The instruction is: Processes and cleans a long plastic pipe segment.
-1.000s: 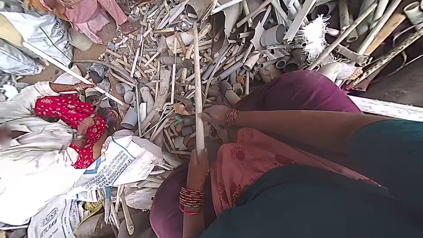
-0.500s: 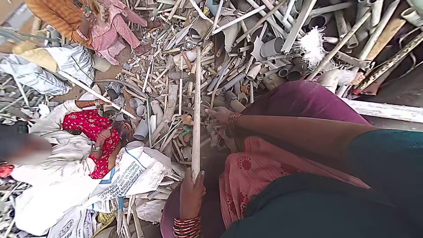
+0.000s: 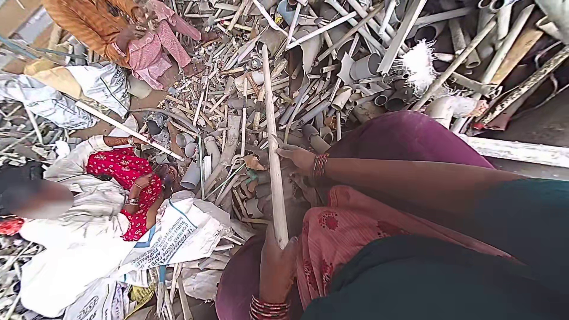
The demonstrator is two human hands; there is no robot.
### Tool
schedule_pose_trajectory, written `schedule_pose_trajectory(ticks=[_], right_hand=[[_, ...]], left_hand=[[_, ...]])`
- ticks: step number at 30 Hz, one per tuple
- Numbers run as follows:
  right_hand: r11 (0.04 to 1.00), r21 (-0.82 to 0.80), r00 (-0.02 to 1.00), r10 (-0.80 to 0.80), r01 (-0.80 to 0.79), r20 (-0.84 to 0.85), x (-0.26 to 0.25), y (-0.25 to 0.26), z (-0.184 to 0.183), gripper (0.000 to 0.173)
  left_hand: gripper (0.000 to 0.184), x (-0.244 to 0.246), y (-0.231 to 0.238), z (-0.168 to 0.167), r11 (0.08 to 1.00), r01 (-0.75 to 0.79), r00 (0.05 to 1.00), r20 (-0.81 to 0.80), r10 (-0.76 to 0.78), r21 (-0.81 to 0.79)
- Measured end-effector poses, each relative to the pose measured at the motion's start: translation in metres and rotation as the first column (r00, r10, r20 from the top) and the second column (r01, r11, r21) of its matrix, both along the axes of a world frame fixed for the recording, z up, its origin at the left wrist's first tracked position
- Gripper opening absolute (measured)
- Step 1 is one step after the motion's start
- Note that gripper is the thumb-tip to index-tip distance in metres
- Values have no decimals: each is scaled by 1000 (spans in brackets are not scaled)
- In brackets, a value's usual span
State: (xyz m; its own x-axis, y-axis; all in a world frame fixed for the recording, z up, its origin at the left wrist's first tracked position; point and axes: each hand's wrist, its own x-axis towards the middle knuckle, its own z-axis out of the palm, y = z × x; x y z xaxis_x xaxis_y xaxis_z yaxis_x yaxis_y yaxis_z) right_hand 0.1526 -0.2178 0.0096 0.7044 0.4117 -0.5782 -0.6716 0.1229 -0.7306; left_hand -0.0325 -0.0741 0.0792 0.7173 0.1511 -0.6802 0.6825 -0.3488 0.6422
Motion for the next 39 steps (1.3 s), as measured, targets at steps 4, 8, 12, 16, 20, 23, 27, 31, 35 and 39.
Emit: schedule_pose_trajectory(ticks=[4,8,12,16,20,23,27,31,35,39], right_hand=[[969,224,968,45,-103,248,21,-7,1,44],[980,133,948,102,-148,302,23,-9,21,37],[964,-138,971,236,-229,32,18,-4,-4,38],[902,-346,963,269,-257,-14,4,8,-41,42],[925,-316,947,274,-212,168,-4,5,-9,42],[936,-271,912,298,-223,280,-1,-1,14,46],[970,-65,935,242,-234,260,8,2,27,43],[931,-203,914,344,-303,214,8,6,1,40],[744,-497,827,555,-447,86,4,6,-35,44],[754,-459,846,533,-470,11,-1,2,-38,48]], left_hand=[[62,-4,1,-14,998,-7,986,168,-3,58],[61,1,-8,-21,1000,-23,992,128,20,21],[56,3,-10,-25,994,90,990,-114,-82,68],[56,5,-15,-28,979,188,958,-234,-167,73],[52,1,-9,-15,997,44,997,-61,-40,70],[61,4,-10,-20,992,64,998,6,-65,110],[66,6,-10,-28,992,34,998,52,-41,124],[55,8,-7,-35,994,36,997,-72,-28,108],[53,25,-25,-16,951,240,921,-356,-160,192],[57,24,-25,-30,943,265,923,-335,-188,202]])
